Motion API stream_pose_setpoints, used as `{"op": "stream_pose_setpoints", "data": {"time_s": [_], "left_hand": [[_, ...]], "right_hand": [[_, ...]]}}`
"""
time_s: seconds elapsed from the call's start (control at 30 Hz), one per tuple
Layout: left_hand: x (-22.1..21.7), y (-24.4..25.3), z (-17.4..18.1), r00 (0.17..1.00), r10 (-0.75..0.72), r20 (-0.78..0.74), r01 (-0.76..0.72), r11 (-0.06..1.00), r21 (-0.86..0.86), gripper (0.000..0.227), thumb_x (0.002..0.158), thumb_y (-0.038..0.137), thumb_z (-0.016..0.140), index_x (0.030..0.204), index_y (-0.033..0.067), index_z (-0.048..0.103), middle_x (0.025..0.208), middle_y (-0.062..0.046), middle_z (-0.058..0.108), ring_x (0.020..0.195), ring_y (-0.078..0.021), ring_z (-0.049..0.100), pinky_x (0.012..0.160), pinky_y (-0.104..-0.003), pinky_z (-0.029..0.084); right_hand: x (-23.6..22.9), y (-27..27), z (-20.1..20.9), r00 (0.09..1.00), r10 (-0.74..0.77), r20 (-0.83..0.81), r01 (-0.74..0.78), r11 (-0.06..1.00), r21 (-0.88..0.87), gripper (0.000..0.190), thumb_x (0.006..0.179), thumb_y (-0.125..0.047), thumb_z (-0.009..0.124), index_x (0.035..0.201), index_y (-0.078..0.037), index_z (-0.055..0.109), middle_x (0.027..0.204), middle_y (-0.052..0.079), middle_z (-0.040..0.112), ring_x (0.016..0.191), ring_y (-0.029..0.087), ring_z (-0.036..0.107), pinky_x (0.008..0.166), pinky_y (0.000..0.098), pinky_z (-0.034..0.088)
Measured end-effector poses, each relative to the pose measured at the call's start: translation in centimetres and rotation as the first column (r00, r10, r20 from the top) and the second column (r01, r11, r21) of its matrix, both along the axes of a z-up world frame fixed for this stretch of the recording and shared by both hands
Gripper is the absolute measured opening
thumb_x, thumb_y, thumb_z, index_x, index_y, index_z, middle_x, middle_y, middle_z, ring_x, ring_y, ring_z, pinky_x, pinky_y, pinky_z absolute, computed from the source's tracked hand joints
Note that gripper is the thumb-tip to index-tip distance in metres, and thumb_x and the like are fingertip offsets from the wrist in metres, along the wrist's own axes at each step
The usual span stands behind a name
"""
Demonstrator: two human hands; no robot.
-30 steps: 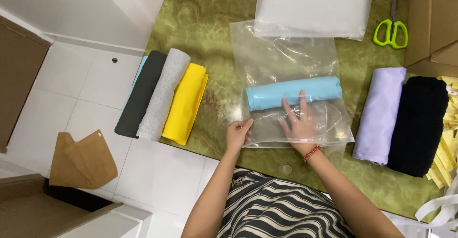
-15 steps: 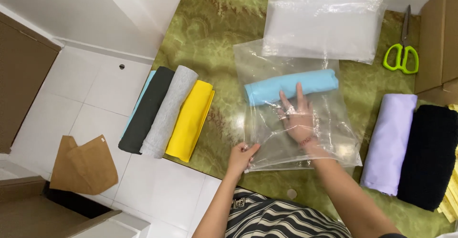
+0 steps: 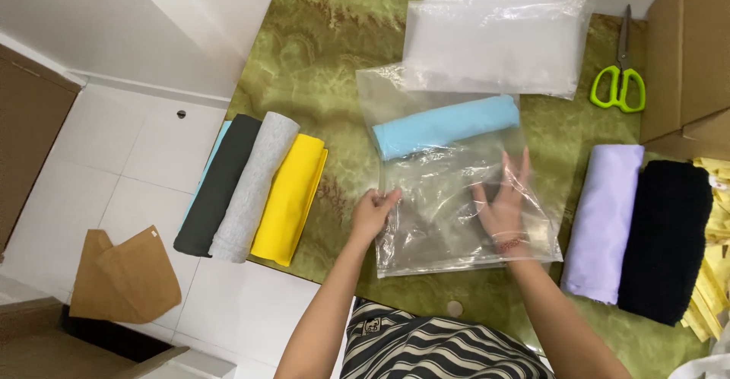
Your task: The person rolls a piece of fabric, places it into a clear plastic bag, puts the bag into a cardboard box, and wraps a white ribbon around the box by hand.
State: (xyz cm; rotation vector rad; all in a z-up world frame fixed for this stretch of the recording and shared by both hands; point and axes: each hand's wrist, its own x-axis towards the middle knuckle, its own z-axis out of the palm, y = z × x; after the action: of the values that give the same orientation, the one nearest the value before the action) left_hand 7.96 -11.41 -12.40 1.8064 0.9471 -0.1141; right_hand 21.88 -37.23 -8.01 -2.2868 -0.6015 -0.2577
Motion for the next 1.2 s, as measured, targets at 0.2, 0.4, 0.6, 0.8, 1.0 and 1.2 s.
{"op": "stream_pose_setpoints", "data": {"time_s": [0.2,0.4,0.6,0.8,1.0,1.2], "left_hand": [[3.2,-0.3,-4.7,0.967,0.164,0.197,-0.167,0.986,-0.003,0.059,0.087,0.066,0.085,0.091,0.0087,0.073,0.065,-0.015,0.07,0.068,-0.0322,0.075,0.067,-0.042,0.059],[-0.1,-3.6,1.4,0.973,0.155,0.169,-0.088,0.933,-0.348,0.052,0.086,0.052,0.091,0.103,0.0065,0.074,0.058,-0.01,0.067,0.04,-0.0157,0.065,0.037,-0.022,0.053],[-2.6,-5.6,1.5,0.986,0.097,0.135,-0.03,0.903,-0.428,0.045,0.088,0.047,0.09,0.099,0.0068,0.073,0.063,-0.011,0.069,0.045,-0.0138,0.068,0.041,-0.022,0.054],[-1.4,-5.2,1.4,0.973,0.137,0.187,-0.037,0.888,-0.458,0.045,0.089,0.046,0.09,0.096,0.0052,0.072,0.073,-0.011,0.072,0.058,-0.0134,0.071,0.045,-0.023,0.057],[-1.7,-5.9,3.1,0.986,0.059,0.155,0.019,0.888,-0.459,0.039,0.088,0.04,0.09,0.088,0.0069,0.07,0.059,-0.005,0.063,0.047,-0.0083,0.06,0.043,-0.018,0.048],[-2.2,-5.0,3.5,0.99,-0.008,0.138,0.066,0.905,-0.42,0.04,0.086,0.043,0.09,0.083,0.0083,0.07,0.059,-0.005,0.066,0.049,-0.0066,0.059,0.045,-0.017,0.046]], "right_hand": [[-3.0,-1.4,1.8,0.985,-0.164,-0.06,0.166,0.986,0.034,0.087,0.103,-0.033,0.069,0.172,-0.015,0.019,0.176,0.021,0.009,0.157,0.047,0.025,0.127,0.0653,0.03],[-5.4,-3.8,2.5,0.935,-0.332,-0.126,0.292,0.921,-0.257,0.1,0.099,-0.053,0.067,0.173,-0.016,0.011,0.177,0.022,0.008,0.161,0.045,0.019,0.128,0.0655,0.026],[-7.0,-2.2,6.1,0.972,-0.198,-0.128,0.184,0.976,-0.115,0.087,0.103,-0.062,0.058,0.173,-0.02,0.026,0.175,0.025,0.001,0.154,0.06,0.013,0.115,0.0885,0.023],[-4.8,1.5,1.4,0.996,0.045,0.081,-0.015,0.941,-0.337,0.072,0.102,-0.048,0.063,0.168,-0.043,0.033,0.179,0.013,0.014,0.16,0.05,0.011,0.112,0.0873,0.022],[-4.3,1.6,0.3,0.998,0.049,0.043,-0.022,0.871,-0.491,0.073,0.103,-0.054,0.057,0.167,-0.055,0.023,0.181,-0.004,0.011,0.162,0.042,0.007,0.114,0.0832,0.026],[-2.4,3.3,-0.1,0.993,-0.002,-0.115,-0.061,0.838,-0.543,0.064,0.106,-0.059,0.046,0.167,-0.055,0.024,0.181,-0.007,0.013,0.164,0.041,0.005,0.123,0.0785,0.014]]}}
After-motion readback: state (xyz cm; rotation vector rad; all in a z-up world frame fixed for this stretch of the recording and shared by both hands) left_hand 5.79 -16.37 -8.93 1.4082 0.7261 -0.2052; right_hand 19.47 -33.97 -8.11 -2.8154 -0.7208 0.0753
